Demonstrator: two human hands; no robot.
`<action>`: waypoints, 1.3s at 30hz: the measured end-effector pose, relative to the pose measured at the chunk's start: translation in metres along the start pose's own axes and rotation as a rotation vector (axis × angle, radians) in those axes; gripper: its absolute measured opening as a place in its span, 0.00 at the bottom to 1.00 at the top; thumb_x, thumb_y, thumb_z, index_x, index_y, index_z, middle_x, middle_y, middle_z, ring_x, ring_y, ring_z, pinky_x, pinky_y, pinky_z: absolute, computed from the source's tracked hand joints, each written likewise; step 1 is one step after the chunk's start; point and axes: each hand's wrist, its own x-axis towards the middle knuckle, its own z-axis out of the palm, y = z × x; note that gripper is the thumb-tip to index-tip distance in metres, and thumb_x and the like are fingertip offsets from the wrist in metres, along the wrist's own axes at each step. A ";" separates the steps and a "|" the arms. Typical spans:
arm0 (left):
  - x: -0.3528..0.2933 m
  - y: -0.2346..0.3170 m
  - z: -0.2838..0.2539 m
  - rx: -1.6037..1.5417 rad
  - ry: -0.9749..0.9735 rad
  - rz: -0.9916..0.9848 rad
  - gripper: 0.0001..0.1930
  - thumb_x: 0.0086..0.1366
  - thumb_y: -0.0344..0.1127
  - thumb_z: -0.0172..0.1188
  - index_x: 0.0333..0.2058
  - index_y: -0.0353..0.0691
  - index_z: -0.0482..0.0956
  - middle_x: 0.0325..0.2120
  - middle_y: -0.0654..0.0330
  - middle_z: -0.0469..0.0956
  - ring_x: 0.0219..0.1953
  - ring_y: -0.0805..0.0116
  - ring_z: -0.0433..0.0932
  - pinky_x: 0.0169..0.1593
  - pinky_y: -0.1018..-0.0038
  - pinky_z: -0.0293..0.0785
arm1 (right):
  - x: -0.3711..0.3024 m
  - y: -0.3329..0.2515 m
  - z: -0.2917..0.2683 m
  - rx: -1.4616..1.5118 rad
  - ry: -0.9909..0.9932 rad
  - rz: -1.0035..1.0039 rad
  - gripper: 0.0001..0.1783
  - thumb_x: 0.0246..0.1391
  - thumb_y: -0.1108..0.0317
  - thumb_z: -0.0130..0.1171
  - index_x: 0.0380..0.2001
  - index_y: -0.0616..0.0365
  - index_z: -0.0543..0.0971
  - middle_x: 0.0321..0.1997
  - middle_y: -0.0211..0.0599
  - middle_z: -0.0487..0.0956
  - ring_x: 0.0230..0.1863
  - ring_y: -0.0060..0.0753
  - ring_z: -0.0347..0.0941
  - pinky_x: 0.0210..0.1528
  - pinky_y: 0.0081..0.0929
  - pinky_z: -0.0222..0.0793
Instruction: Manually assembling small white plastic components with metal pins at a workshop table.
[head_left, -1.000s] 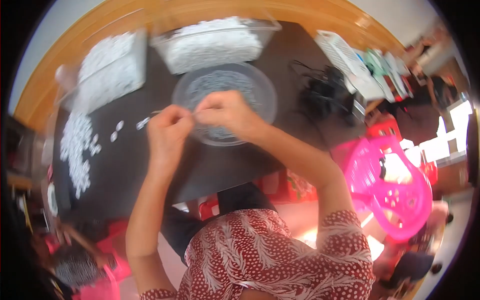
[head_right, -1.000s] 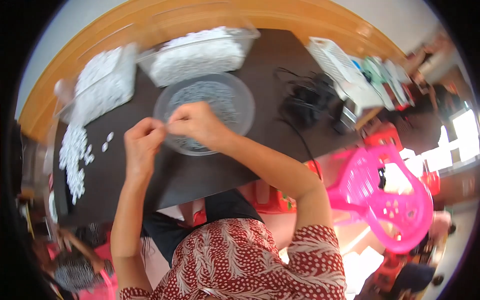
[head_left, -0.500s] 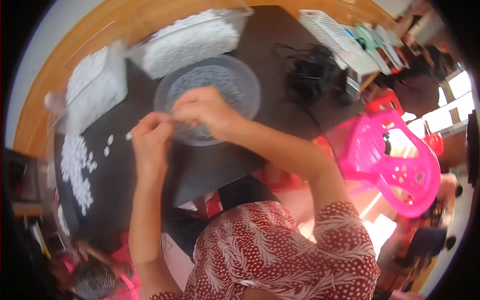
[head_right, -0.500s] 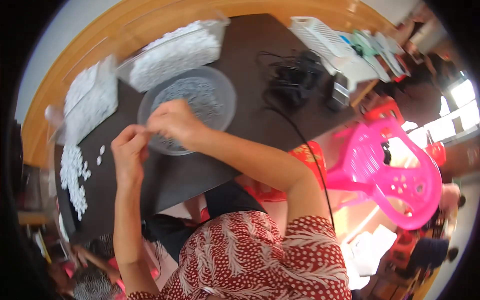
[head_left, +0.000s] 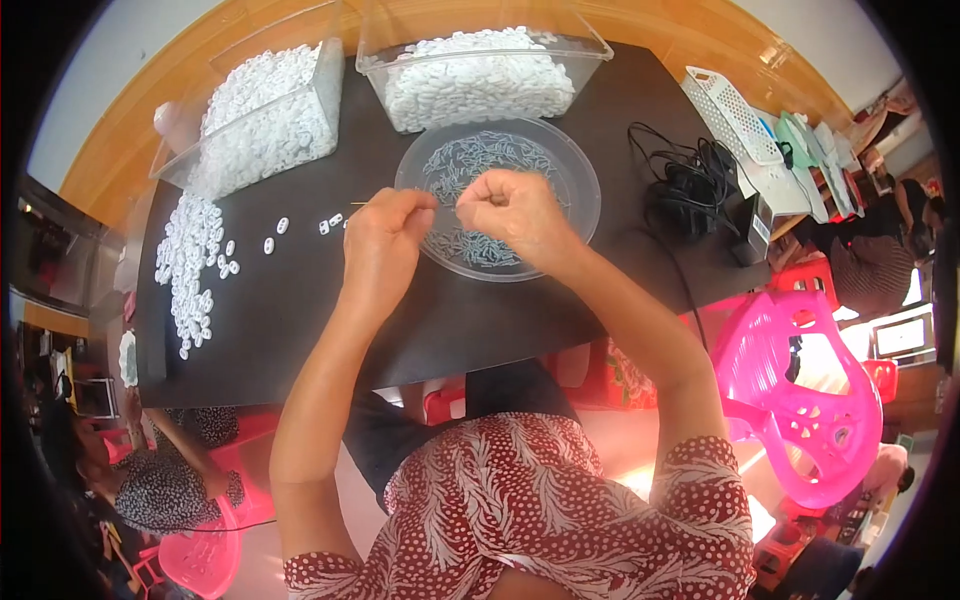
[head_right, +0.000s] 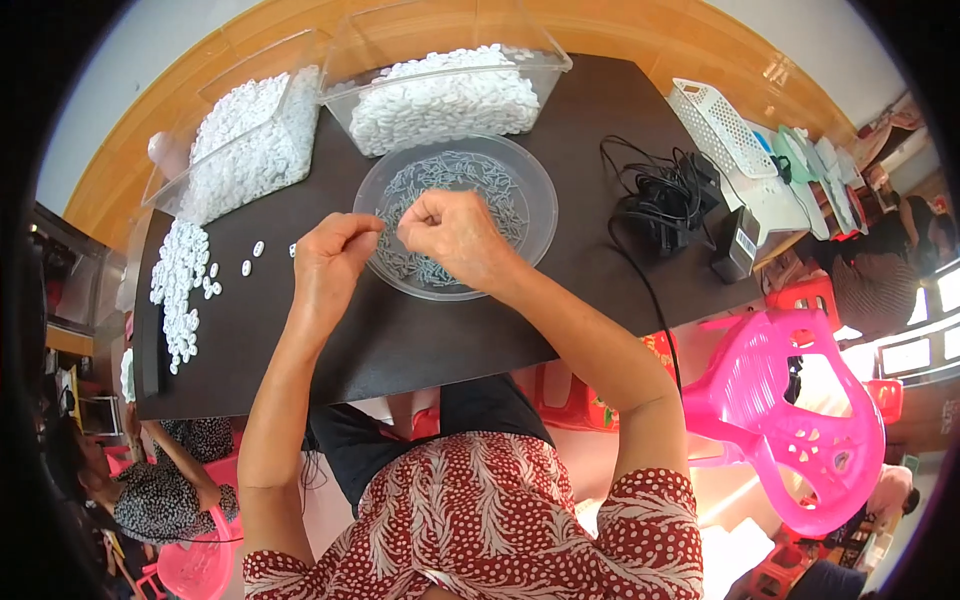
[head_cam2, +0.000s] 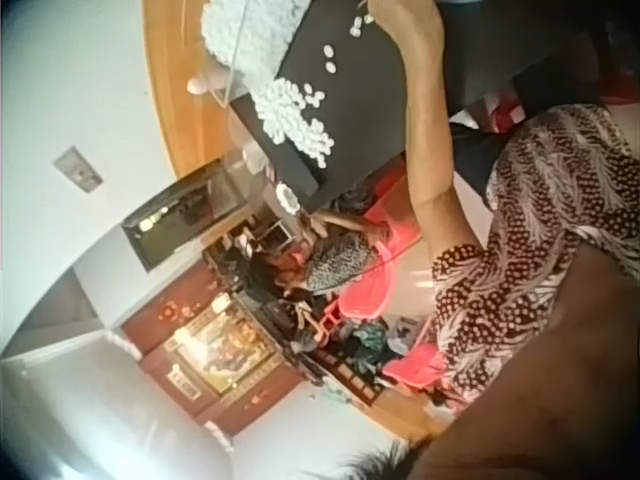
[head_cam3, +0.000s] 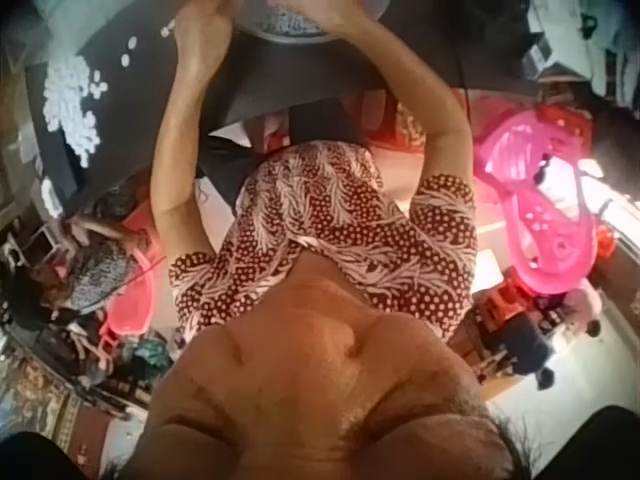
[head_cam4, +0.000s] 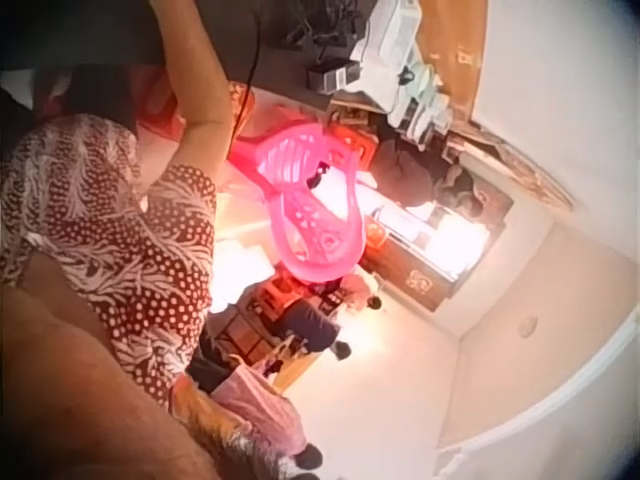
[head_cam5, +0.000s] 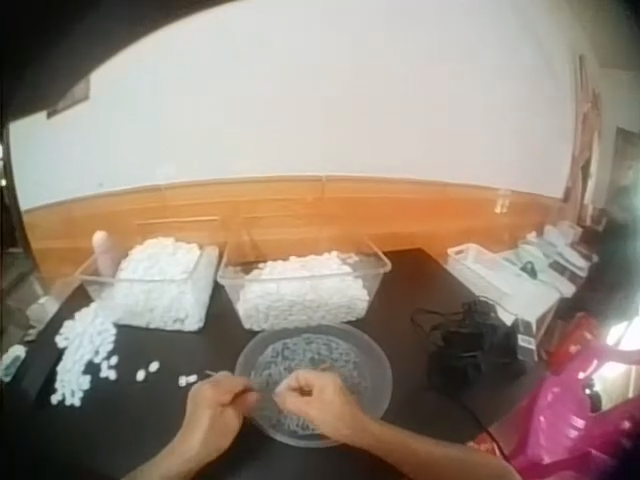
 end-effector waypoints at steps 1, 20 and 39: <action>-0.004 0.003 -0.003 0.002 0.008 -0.006 0.07 0.56 0.31 0.61 0.32 0.34 0.80 0.21 0.64 0.75 0.24 0.76 0.72 0.28 0.77 0.67 | -0.003 0.000 0.003 -0.049 -0.002 -0.027 0.07 0.49 0.71 0.59 0.28 0.64 0.77 0.24 0.27 0.76 0.27 0.14 0.69 0.29 0.16 0.65; -0.075 0.011 -0.044 -1.142 -0.030 -0.689 0.09 0.59 0.34 0.63 0.28 0.34 0.77 0.17 0.64 0.71 0.16 0.79 0.64 0.19 0.83 0.59 | -0.031 -0.013 0.064 -0.404 -0.040 -0.685 0.07 0.40 0.78 0.62 0.25 0.60 0.74 0.21 0.33 0.70 0.23 0.33 0.66 0.25 0.28 0.63; -0.113 0.016 -0.050 -1.131 0.198 -0.616 0.04 0.61 0.25 0.57 0.34 0.30 0.75 0.26 0.53 0.78 0.22 0.70 0.78 0.21 0.78 0.74 | -0.053 -0.011 0.095 -0.177 -0.114 -0.304 0.04 0.45 0.77 0.60 0.27 0.61 0.77 0.26 0.30 0.72 0.23 0.19 0.67 0.26 0.18 0.65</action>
